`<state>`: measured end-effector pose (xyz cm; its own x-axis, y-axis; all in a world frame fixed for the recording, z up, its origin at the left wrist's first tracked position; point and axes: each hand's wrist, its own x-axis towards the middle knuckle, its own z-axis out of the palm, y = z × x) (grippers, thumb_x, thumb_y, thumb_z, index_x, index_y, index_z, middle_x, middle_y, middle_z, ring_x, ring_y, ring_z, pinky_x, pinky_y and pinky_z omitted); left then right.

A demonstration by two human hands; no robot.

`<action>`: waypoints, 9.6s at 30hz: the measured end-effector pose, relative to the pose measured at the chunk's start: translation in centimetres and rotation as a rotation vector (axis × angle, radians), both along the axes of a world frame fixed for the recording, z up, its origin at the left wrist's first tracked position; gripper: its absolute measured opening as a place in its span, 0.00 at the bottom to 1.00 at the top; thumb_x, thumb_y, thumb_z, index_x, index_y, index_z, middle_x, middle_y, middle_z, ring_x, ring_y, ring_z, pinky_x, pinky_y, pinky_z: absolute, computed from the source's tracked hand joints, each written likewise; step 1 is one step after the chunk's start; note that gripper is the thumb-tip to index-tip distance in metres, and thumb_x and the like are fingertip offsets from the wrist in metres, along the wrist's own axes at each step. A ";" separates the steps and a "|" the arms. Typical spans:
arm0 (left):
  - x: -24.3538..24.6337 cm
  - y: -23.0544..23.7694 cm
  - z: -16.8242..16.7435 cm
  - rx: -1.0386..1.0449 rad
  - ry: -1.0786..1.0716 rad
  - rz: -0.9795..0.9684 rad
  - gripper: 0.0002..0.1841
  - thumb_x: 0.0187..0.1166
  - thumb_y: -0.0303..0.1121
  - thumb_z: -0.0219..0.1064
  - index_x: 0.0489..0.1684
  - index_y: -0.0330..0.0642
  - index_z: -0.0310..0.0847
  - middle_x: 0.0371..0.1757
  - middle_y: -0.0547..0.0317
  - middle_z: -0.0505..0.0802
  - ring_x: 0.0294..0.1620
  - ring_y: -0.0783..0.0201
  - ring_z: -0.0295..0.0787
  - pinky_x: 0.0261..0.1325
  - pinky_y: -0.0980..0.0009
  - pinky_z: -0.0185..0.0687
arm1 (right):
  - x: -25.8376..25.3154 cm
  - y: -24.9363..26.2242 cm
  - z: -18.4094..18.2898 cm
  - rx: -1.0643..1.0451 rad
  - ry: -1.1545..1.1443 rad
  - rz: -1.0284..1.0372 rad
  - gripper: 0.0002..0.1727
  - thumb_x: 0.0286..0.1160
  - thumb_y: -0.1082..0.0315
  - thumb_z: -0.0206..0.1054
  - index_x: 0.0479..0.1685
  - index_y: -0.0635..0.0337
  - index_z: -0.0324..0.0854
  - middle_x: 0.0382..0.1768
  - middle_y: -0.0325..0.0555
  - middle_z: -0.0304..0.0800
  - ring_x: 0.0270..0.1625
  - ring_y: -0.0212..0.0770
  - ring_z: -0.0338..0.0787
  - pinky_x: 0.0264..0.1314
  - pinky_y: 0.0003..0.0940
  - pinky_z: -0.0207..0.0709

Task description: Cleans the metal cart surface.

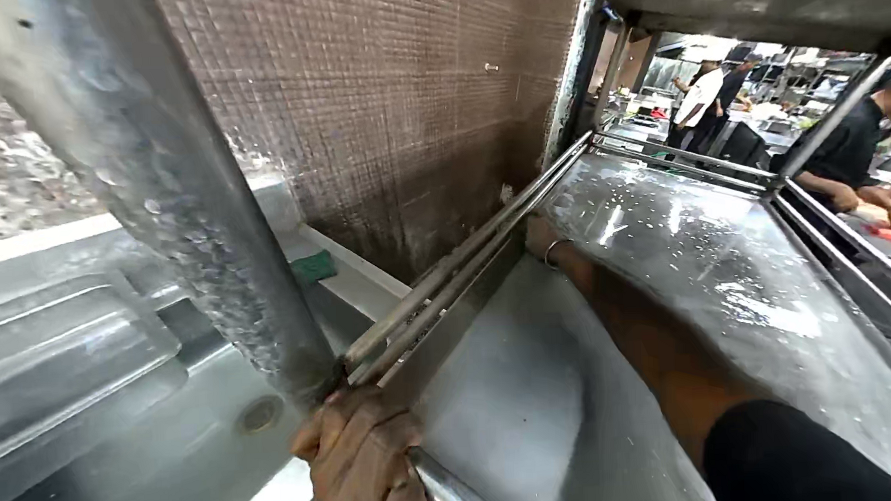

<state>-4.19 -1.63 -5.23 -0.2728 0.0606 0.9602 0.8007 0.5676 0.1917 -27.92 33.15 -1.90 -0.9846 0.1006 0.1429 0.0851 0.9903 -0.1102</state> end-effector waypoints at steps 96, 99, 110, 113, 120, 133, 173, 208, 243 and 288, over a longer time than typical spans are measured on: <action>-0.8 -1.5 -0.8 -0.105 0.015 -0.045 0.33 0.90 0.53 0.41 0.26 0.31 0.76 0.31 0.40 0.85 0.46 0.47 0.85 0.67 0.52 0.70 | 31.6 6.7 0.4 -0.093 -0.091 0.260 0.29 0.88 0.61 0.60 0.88 0.52 0.68 0.91 0.45 0.65 0.87 0.47 0.72 0.88 0.53 0.67; -0.7 -1.6 -0.2 -0.150 0.045 -0.071 0.31 0.91 0.53 0.40 0.27 0.34 0.73 0.30 0.45 0.81 0.46 0.53 0.82 0.67 0.58 0.69 | 28.1 19.7 -0.2 0.007 -0.134 -0.187 0.31 0.88 0.57 0.59 0.91 0.44 0.64 0.92 0.44 0.60 0.79 0.57 0.81 0.74 0.68 0.76; -1.2 -1.5 -1.1 -0.057 0.028 -0.050 0.36 0.89 0.56 0.37 0.27 0.31 0.78 0.32 0.36 0.88 0.45 0.41 0.87 0.66 0.45 0.72 | 34.1 23.5 0.2 0.009 -0.178 -0.602 0.24 0.88 0.53 0.55 0.77 0.52 0.78 0.80 0.57 0.77 0.75 0.64 0.82 0.71 0.71 0.75; -0.7 -1.2 -0.8 -0.072 -0.004 -0.015 0.37 0.87 0.55 0.37 0.30 0.28 0.80 0.34 0.31 0.88 0.45 0.34 0.86 0.65 0.40 0.70 | 36.6 18.5 1.3 -0.068 -0.237 -0.469 0.26 0.88 0.53 0.57 0.81 0.51 0.76 0.78 0.60 0.80 0.77 0.64 0.81 0.76 0.71 0.71; -0.6 -0.6 -0.2 -0.057 -0.045 -0.040 0.36 0.84 0.52 0.35 0.33 0.26 0.82 0.36 0.27 0.90 0.46 0.30 0.87 0.63 0.35 0.68 | 43.1 -0.6 3.9 -0.345 -0.307 0.257 0.27 0.80 0.72 0.66 0.81 0.60 0.77 0.90 0.56 0.64 0.90 0.55 0.67 0.92 0.52 0.59; -0.7 -0.8 -0.4 -0.073 -0.064 -0.003 0.36 0.83 0.53 0.36 0.36 0.27 0.82 0.38 0.28 0.89 0.49 0.30 0.85 0.65 0.36 0.65 | 48.0 17.2 3.8 -0.104 -0.333 -0.672 0.21 0.81 0.55 0.65 0.65 0.56 0.86 0.62 0.65 0.89 0.67 0.68 0.87 0.68 0.75 0.75; -2.0 -1.9 -3.1 -0.030 -0.056 -0.092 0.34 0.86 0.52 0.43 0.31 0.22 0.79 0.37 0.26 0.87 0.47 0.34 0.85 0.63 0.42 0.73 | 41.8 8.5 4.5 -0.048 -0.324 0.021 0.16 0.79 0.64 0.72 0.59 0.62 0.91 0.64 0.59 0.89 0.66 0.58 0.88 0.72 0.59 0.78; -1.1 -1.1 -1.1 -0.038 0.089 -0.052 0.35 0.88 0.57 0.36 0.30 0.37 0.80 0.31 0.43 0.87 0.45 0.47 0.85 0.66 0.49 0.67 | 32.3 0.3 2.4 -0.033 -0.089 0.413 0.19 0.78 0.67 0.71 0.66 0.62 0.88 0.70 0.57 0.88 0.74 0.57 0.84 0.83 0.57 0.68; -1.0 -0.9 -1.0 -0.018 0.092 -0.030 0.32 0.90 0.59 0.33 0.28 0.50 0.77 0.30 0.60 0.86 0.47 0.61 0.83 0.70 0.58 0.63 | 4.4 1.5 0.8 -0.122 -0.098 0.042 0.20 0.88 0.63 0.61 0.64 0.71 0.83 0.68 0.70 0.84 0.75 0.66 0.82 0.79 0.64 0.72; -0.9 -0.8 -0.5 -0.072 0.089 0.034 0.37 0.86 0.58 0.32 0.27 0.39 0.82 0.31 0.44 0.90 0.44 0.46 0.87 0.65 0.47 0.67 | 27.4 4.9 0.9 -0.162 -0.120 -0.063 0.23 0.89 0.54 0.59 0.72 0.59 0.82 0.78 0.57 0.80 0.80 0.63 0.76 0.81 0.67 0.67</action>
